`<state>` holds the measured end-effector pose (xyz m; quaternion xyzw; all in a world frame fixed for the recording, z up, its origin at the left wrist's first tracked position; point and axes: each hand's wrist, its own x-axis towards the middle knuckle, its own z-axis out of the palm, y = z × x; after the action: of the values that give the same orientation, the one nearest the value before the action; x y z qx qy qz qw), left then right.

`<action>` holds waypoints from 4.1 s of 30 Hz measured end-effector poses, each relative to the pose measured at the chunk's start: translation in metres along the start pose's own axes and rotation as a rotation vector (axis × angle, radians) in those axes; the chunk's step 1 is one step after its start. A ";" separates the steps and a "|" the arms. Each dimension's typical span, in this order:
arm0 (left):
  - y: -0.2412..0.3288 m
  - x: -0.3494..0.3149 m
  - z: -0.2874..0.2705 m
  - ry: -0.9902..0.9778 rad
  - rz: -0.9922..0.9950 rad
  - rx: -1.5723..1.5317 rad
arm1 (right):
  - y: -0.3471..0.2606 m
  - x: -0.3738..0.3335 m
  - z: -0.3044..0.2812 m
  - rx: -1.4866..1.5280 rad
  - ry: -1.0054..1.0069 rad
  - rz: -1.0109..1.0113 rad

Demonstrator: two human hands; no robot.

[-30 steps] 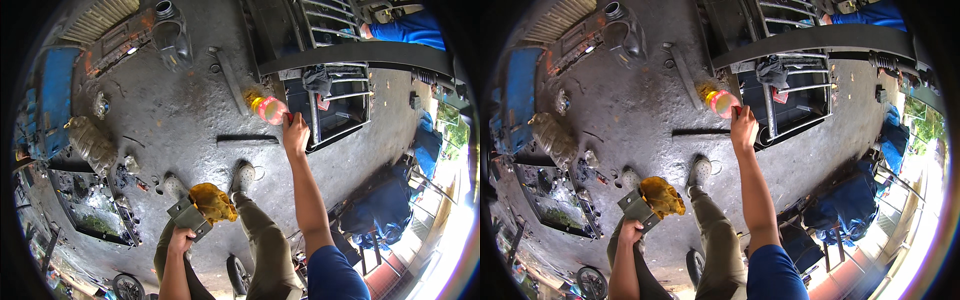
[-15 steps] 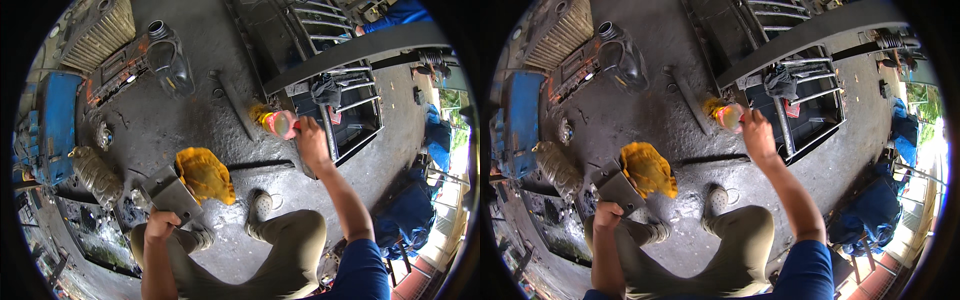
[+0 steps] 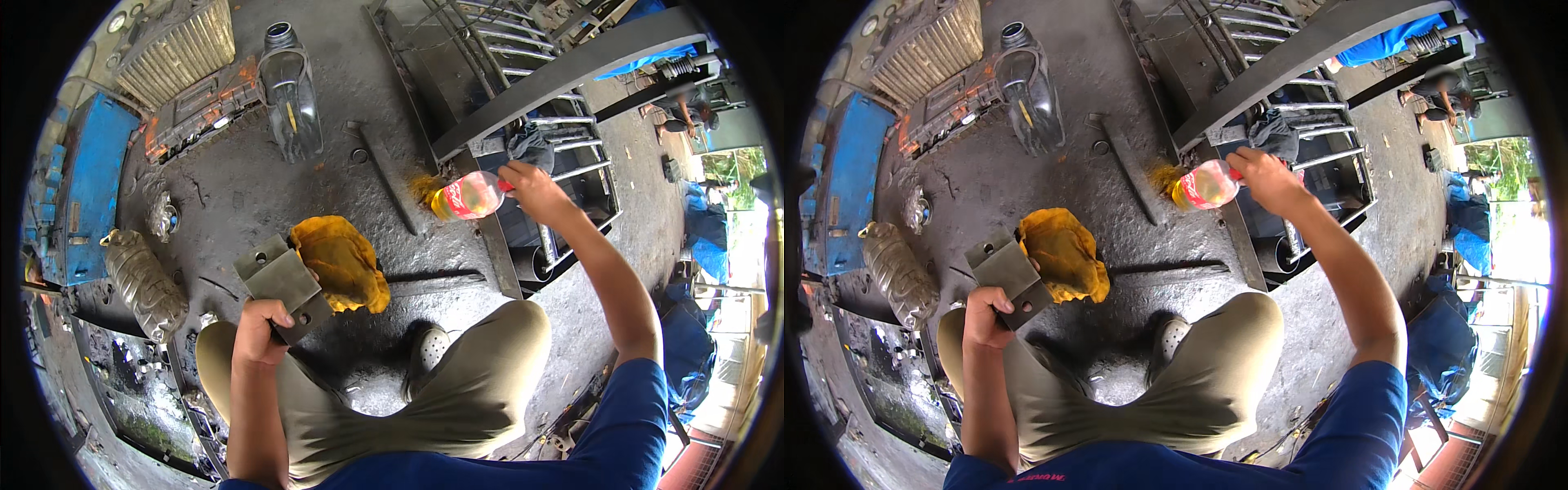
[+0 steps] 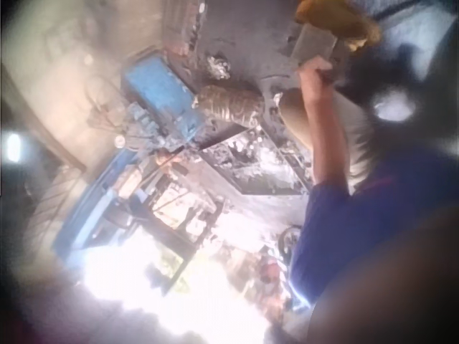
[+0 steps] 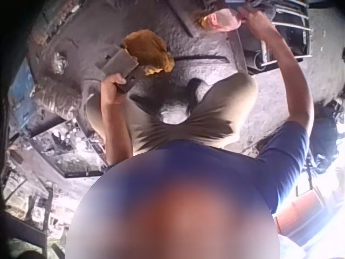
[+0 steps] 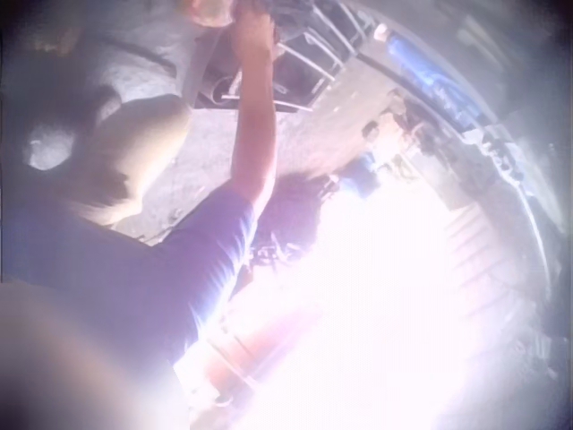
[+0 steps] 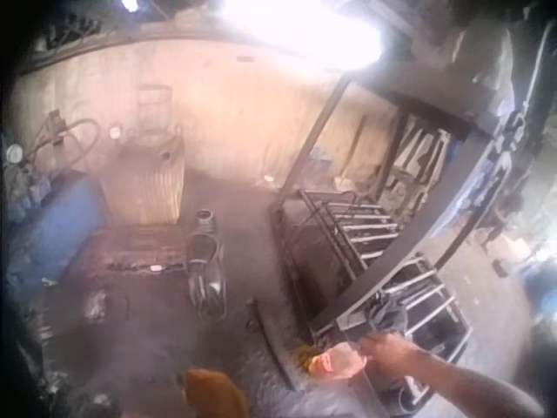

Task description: The person squats and cleans a small metal part by pouring liquid from a plastic bottle onto a yellow cloth and wiping the part. The person repeatedly wipes and inspects the part, then places it on a nearby table.

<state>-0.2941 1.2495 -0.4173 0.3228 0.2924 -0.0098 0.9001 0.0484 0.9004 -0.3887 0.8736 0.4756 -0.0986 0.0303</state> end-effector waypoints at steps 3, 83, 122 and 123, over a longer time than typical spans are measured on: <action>0.002 0.003 0.000 0.040 -0.042 0.063 | 0.012 0.006 -0.002 -0.039 -0.025 -0.121; -0.028 -0.019 0.018 -0.111 0.150 0.090 | -0.088 -0.132 0.286 0.113 -0.036 0.284; -0.042 -0.017 0.025 -0.324 0.288 -0.211 | -0.065 -0.040 -0.013 1.293 0.599 -0.190; -0.042 -0.017 0.026 -0.303 0.306 -0.191 | -0.069 -0.042 -0.020 1.348 0.461 -0.160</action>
<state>-0.3031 1.1982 -0.4167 0.2716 0.1010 0.1061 0.9512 -0.0283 0.9065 -0.3576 0.6632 0.3682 -0.1859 -0.6245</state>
